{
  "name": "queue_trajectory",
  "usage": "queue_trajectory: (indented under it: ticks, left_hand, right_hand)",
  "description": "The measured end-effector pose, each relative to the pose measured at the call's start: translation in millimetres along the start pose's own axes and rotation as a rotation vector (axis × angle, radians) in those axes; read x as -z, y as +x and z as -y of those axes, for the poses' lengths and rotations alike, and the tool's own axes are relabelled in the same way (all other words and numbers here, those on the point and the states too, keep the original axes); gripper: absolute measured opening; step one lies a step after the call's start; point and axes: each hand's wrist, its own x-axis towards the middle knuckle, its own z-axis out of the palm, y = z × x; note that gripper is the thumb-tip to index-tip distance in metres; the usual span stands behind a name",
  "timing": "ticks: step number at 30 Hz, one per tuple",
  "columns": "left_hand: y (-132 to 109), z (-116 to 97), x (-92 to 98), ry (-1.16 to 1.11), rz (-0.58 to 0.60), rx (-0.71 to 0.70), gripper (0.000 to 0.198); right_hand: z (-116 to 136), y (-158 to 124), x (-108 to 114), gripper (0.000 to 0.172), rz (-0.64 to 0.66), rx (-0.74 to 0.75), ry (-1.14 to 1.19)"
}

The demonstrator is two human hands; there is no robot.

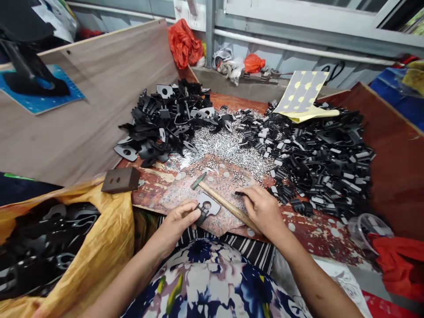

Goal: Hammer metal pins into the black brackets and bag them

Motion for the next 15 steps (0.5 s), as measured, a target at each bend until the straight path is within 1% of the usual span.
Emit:
queue_trajectory:
  ticks: [3,6,8,10,13,15]
  left_hand:
    - [4,-5,-12.7,-0.105,0.076,0.04,0.03]
    - [7,-9,-25.6,-0.233,0.143,0.092,0.03]
    - [8,-11,-31.6,-0.286,0.157,0.099,0.03]
    - [8,-12,-34.6,-0.308,0.153,0.093,0.029]
    - [8,-12,-35.0,-0.327,0.135,0.086,0.029]
    - [8,-12,-34.4,-0.326,0.131,0.097,0.029]
  right_hand:
    - [25,10,-1,0.019,-0.154,0.007,0.239]
    - [50,14,-10,0.017,-0.198,-0.023,0.366]
    - [60,14,-16,0.018,-0.214,-0.034,0.385]
    - [63,12,-20,0.019,-0.247,-0.02,0.367]
    - [62,9,-25,0.024,-0.29,0.046,0.318]
    - [60,8,-27,0.027,-0.286,0.077,0.304]
